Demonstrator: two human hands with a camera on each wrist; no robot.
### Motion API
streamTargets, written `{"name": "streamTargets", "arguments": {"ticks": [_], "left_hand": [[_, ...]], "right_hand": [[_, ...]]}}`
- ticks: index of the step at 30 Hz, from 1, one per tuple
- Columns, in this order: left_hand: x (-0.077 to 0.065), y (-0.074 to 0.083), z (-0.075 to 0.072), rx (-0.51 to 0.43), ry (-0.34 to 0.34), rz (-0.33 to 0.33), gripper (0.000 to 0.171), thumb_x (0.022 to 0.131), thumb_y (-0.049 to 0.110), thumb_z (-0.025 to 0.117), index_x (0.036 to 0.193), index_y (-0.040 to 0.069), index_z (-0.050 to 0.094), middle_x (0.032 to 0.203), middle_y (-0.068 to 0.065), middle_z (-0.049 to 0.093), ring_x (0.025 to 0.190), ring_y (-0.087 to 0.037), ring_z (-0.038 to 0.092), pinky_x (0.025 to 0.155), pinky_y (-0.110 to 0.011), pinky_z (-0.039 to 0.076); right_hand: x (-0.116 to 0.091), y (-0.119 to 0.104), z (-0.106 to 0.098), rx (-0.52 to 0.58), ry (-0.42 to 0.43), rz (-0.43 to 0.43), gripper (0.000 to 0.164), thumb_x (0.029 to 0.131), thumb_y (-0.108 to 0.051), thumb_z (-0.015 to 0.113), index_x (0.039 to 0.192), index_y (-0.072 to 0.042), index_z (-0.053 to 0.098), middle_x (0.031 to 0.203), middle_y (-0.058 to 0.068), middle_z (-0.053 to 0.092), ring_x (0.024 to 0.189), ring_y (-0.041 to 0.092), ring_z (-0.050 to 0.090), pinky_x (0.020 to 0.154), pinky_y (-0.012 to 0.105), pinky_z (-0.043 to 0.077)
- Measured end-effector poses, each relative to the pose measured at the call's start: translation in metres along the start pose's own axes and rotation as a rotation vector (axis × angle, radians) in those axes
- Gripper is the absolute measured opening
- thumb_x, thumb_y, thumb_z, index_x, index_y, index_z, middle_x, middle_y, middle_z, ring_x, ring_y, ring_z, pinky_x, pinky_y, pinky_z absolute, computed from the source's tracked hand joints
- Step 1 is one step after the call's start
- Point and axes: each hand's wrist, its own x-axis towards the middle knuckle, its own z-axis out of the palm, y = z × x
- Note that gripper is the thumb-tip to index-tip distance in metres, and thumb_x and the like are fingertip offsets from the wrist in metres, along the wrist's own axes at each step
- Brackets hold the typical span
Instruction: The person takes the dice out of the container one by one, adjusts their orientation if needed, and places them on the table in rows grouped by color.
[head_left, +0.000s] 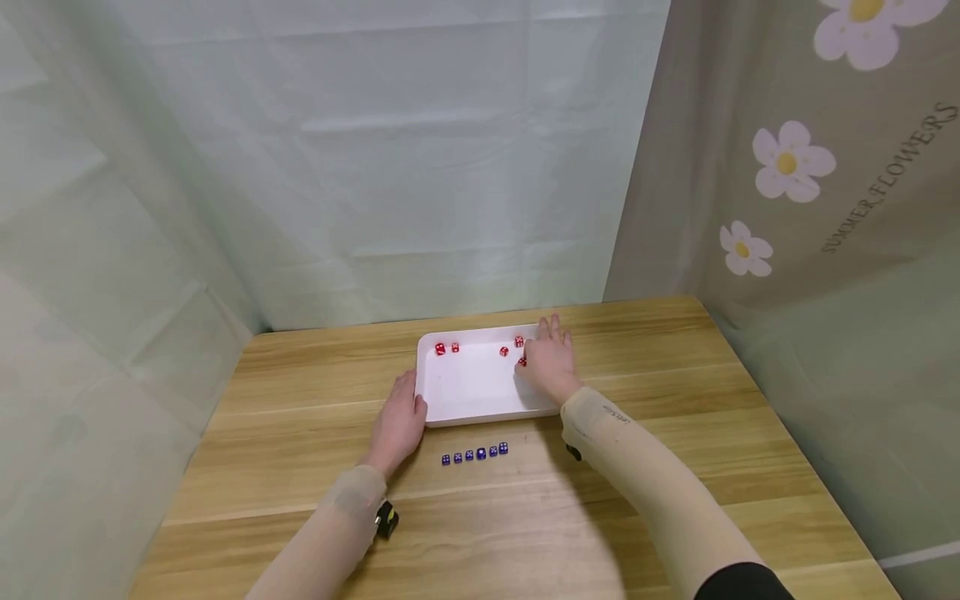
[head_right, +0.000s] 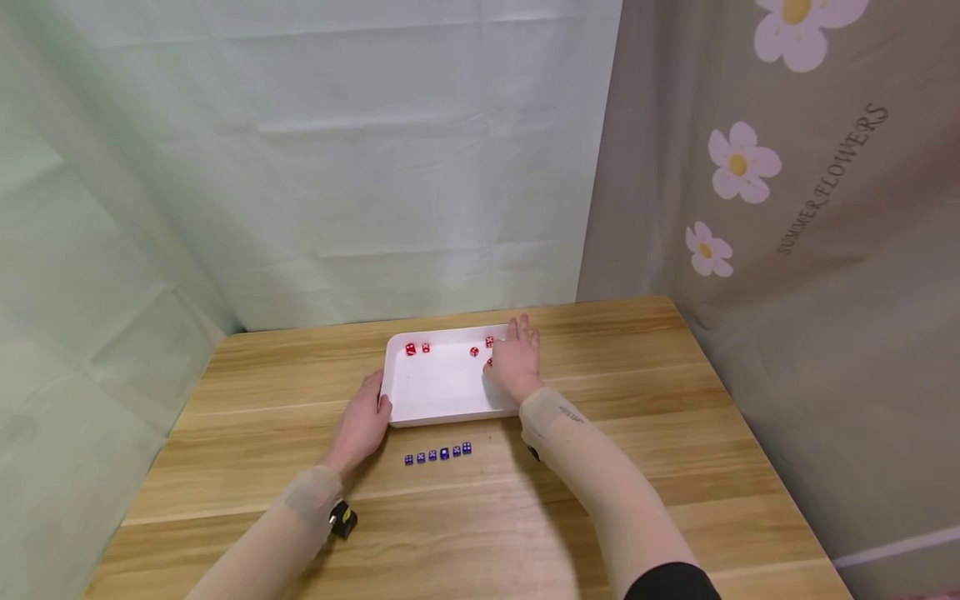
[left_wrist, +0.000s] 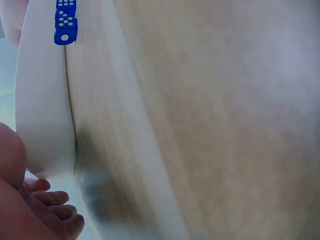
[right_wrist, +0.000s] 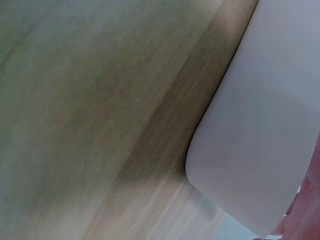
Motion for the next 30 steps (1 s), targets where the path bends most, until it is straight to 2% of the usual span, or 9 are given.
{"name": "streamTargets", "arguments": {"ticks": [4,14,22,30], "left_hand": [[0.000,0.000,0.000,0.003,-0.005,-0.006,0.060,0.113,0.018,0.042,0.166,-0.004,0.028,0.171,-0.023,0.031,0.161,-0.039,0.024,0.130,-0.053,0.022],[0.001,0.001,0.000,-0.002,0.002,0.006,0.060,0.112,0.017,0.043,0.166,-0.005,0.029,0.171,-0.024,0.032,0.160,-0.039,0.025,0.131,-0.053,0.022],[0.001,0.000,0.000,-0.006,-0.003,0.009,0.060,0.112,0.018,0.042,0.166,-0.005,0.028,0.171,-0.024,0.031,0.160,-0.040,0.024,0.130,-0.054,0.022],[0.001,0.000,0.000,-0.005,0.003,0.015,0.060,0.112,0.017,0.042,0.166,-0.005,0.028,0.171,-0.024,0.031,0.160,-0.039,0.024,0.131,-0.054,0.022]], "right_hand": [[-0.001,0.000,-0.001,0.004,0.007,-0.007,0.045,0.099,-0.046,0.072,0.127,-0.011,0.077,0.174,0.025,0.024,0.163,0.046,0.006,0.130,0.062,0.019],[-0.008,0.006,-0.006,0.067,0.039,-0.040,0.030,0.099,-0.044,0.072,0.108,-0.016,0.079,0.173,0.027,0.024,0.162,0.048,0.007,0.130,0.063,0.018],[-0.022,0.008,-0.015,0.156,0.075,-0.068,0.029,0.098,-0.045,0.074,0.106,-0.018,0.078,0.173,0.026,0.024,0.162,0.049,0.008,0.130,0.063,0.016],[-0.029,0.006,-0.018,0.160,0.096,-0.103,0.028,0.098,-0.045,0.075,0.103,-0.018,0.078,0.172,0.026,0.027,0.162,0.048,0.010,0.130,0.063,0.019]]}}
